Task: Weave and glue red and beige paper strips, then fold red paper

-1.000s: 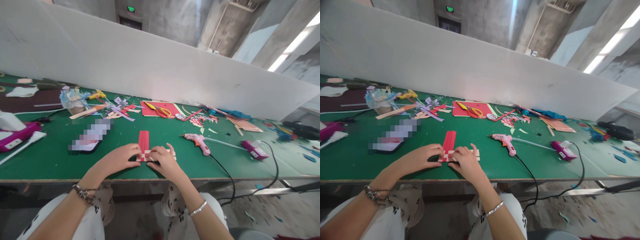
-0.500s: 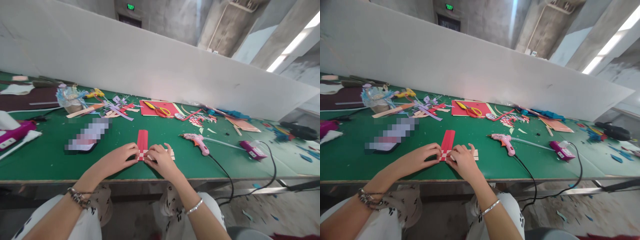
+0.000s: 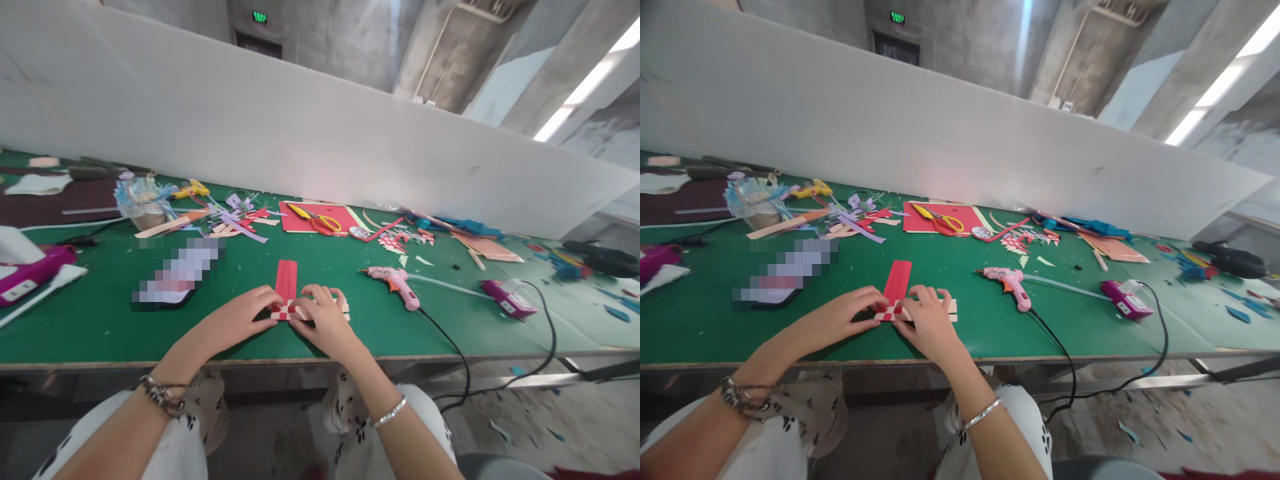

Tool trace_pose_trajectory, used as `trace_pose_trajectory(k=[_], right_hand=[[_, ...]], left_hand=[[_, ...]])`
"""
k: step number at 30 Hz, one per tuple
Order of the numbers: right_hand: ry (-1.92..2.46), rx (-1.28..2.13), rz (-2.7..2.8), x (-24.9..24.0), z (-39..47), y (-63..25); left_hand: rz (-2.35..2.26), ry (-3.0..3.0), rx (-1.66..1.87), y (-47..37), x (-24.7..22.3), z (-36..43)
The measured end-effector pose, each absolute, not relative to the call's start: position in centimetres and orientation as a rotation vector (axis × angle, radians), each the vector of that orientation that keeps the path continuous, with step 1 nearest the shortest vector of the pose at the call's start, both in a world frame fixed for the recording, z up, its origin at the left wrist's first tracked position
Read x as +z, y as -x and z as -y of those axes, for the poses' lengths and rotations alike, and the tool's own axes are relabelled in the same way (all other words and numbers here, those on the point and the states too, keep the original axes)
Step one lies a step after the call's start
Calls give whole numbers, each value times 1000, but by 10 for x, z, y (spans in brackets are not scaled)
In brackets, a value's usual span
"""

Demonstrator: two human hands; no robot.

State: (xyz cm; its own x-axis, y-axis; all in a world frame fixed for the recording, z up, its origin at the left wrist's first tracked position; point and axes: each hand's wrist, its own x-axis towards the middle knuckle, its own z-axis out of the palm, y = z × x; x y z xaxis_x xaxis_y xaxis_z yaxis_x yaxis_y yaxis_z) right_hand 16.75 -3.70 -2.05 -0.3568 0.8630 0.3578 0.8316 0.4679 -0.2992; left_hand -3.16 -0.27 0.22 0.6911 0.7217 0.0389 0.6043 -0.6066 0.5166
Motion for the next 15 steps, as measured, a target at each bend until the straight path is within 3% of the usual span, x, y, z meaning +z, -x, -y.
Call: trace_pose_trajectory(k=[15], right_hand=[[1439,50,2203,-23,39,-165]], left_hand=[[-1121,-2545,381,25,-4,1]])
